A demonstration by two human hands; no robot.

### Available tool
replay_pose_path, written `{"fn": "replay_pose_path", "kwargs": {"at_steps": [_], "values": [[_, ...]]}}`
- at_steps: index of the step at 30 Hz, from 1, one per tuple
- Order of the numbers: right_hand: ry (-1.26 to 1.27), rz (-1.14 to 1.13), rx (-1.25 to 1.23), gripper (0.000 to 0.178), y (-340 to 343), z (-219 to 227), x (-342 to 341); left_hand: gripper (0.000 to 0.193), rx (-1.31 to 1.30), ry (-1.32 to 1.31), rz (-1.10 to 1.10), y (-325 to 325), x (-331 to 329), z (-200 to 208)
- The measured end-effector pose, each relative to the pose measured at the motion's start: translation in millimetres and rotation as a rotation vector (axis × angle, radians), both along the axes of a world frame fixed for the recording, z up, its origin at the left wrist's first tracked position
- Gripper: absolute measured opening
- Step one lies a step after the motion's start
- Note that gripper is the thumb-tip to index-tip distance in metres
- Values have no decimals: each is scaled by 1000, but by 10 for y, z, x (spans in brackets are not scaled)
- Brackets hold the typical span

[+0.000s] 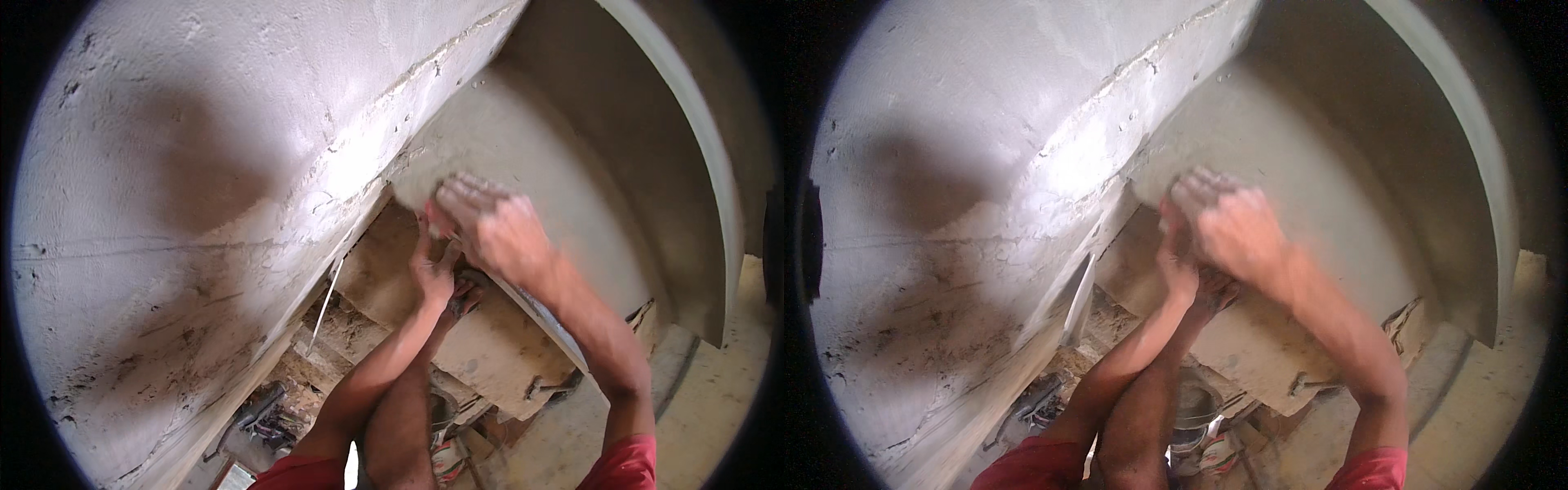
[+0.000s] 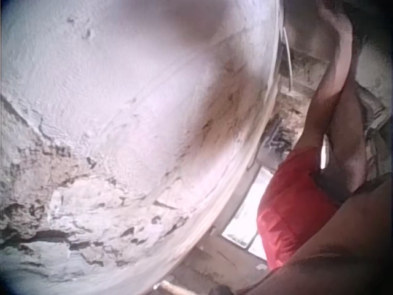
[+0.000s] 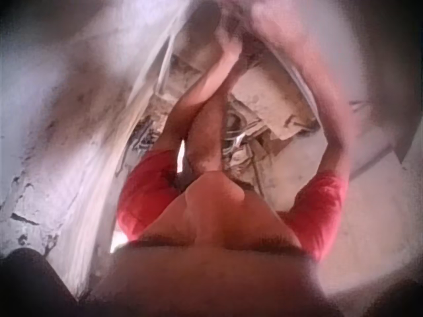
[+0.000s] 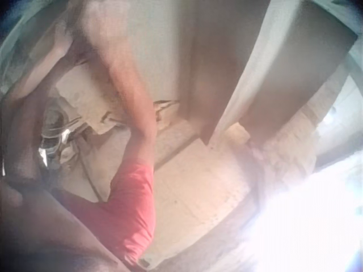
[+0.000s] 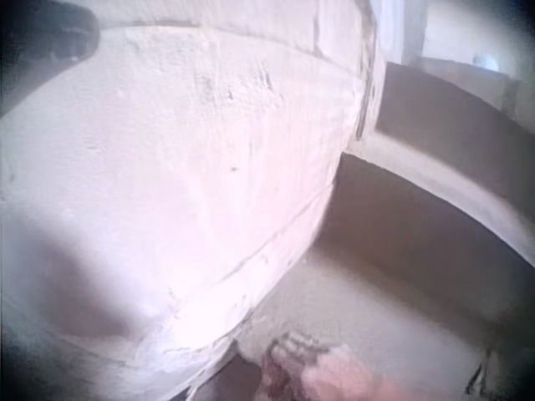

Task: The person smooths a freshly plastered concrete stair using a trowel and a sponge. They repeatedly apply water from a bucket to the stair surface and wipe it with a cloth to finish the surface.

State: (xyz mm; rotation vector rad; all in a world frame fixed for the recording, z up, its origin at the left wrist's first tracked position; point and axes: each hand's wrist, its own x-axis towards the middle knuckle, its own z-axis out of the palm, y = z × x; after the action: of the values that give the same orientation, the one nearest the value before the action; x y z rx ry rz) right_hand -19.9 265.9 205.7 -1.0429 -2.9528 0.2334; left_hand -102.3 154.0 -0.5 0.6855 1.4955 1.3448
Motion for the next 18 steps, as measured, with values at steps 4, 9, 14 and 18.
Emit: {"fn": "replay_pose_path", "kwargs": {"at_steps": [4,9,14,18], "values": [[137,118,-96,46,-222,109,130,85,160,-689,182,46,50,-116],[262,159,202,50,263,-78,114,87,226,1,41,124,-7,19],[367,296,247,52,591,-358,54,89,247,-10,51,161,-26,165],[368,266,145,52,552,-422,70,87,259,-54,67,169,-9,193]]}}
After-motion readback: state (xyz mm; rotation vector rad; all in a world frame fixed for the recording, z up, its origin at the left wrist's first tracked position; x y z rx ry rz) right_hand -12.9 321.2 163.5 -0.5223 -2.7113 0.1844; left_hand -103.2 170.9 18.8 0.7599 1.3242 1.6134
